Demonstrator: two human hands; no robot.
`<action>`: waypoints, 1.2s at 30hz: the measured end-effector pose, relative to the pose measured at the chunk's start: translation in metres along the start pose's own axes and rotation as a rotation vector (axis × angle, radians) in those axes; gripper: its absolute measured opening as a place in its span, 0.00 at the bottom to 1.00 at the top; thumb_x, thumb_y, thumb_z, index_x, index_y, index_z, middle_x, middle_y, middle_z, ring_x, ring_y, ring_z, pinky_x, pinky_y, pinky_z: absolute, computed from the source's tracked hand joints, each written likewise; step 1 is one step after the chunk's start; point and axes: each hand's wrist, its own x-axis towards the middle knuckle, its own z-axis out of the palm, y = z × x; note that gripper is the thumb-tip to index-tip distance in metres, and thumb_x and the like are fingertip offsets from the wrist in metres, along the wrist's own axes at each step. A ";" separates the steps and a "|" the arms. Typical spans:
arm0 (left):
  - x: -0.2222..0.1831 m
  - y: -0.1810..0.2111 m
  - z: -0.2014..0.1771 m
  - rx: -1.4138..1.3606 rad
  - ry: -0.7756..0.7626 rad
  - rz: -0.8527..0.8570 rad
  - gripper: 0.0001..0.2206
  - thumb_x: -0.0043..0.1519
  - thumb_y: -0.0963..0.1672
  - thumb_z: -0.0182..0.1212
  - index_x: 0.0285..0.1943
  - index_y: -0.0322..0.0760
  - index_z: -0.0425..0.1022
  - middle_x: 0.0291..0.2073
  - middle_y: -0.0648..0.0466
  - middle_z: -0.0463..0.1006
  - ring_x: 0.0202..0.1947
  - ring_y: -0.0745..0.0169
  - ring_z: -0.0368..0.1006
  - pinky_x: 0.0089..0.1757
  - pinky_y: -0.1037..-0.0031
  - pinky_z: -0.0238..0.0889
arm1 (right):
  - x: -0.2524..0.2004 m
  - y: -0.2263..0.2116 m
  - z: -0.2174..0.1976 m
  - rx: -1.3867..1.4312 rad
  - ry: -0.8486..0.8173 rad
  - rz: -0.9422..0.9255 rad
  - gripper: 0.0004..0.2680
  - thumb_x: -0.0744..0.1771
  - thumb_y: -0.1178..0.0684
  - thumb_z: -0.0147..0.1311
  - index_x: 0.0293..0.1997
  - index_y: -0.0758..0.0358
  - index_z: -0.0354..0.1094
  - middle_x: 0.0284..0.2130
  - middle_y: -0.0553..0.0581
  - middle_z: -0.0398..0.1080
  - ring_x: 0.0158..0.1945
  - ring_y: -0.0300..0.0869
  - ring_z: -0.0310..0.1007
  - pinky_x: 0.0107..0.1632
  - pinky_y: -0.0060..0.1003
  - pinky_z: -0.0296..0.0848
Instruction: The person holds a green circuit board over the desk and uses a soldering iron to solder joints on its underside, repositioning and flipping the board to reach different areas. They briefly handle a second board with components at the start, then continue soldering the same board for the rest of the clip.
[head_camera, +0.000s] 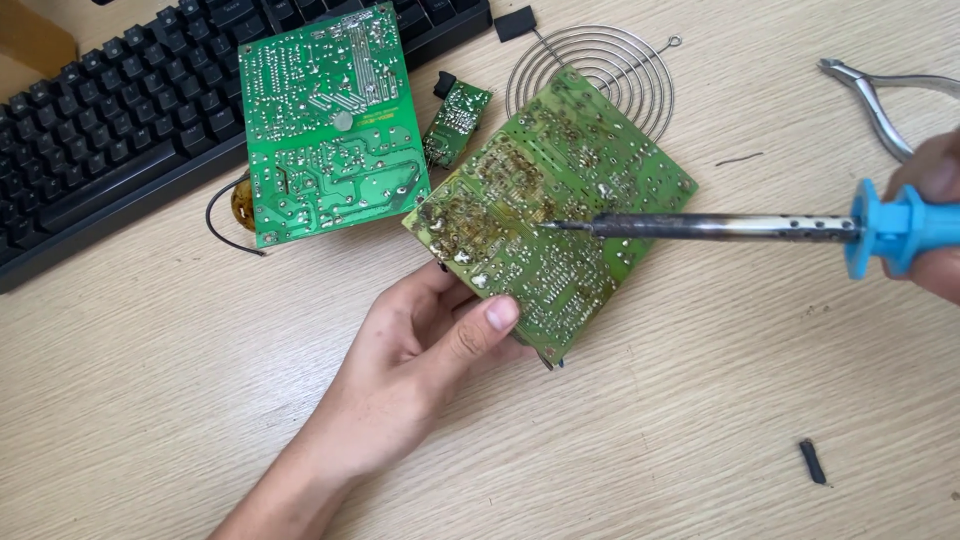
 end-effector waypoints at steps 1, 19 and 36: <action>0.000 0.001 0.001 -0.012 0.044 -0.034 0.21 0.69 0.45 0.66 0.69 0.28 0.78 0.64 0.44 0.87 0.63 0.56 0.84 0.59 0.62 0.85 | 0.018 -0.009 0.033 0.024 -0.021 0.036 0.14 0.65 0.54 0.54 0.23 0.82 0.67 0.21 0.73 0.63 0.25 0.62 0.66 0.35 0.70 0.72; -0.001 0.002 -0.004 0.079 -0.068 0.091 0.18 0.74 0.44 0.62 0.69 0.25 0.76 0.58 0.45 0.86 0.52 0.61 0.82 0.51 0.66 0.85 | 0.045 -0.043 0.396 -0.577 0.664 -1.248 0.13 0.72 0.46 0.57 0.56 0.59 0.57 0.33 0.56 0.67 0.26 0.38 0.69 0.27 0.30 0.69; -0.001 0.008 -0.009 0.096 -0.232 0.074 0.19 0.75 0.46 0.62 0.68 0.24 0.78 0.56 0.49 0.85 0.51 0.64 0.80 0.54 0.70 0.78 | 0.060 -0.066 0.401 -0.288 0.441 -1.227 0.11 0.71 0.43 0.63 0.46 0.58 0.67 0.17 0.47 0.61 0.16 0.33 0.58 0.24 0.31 0.56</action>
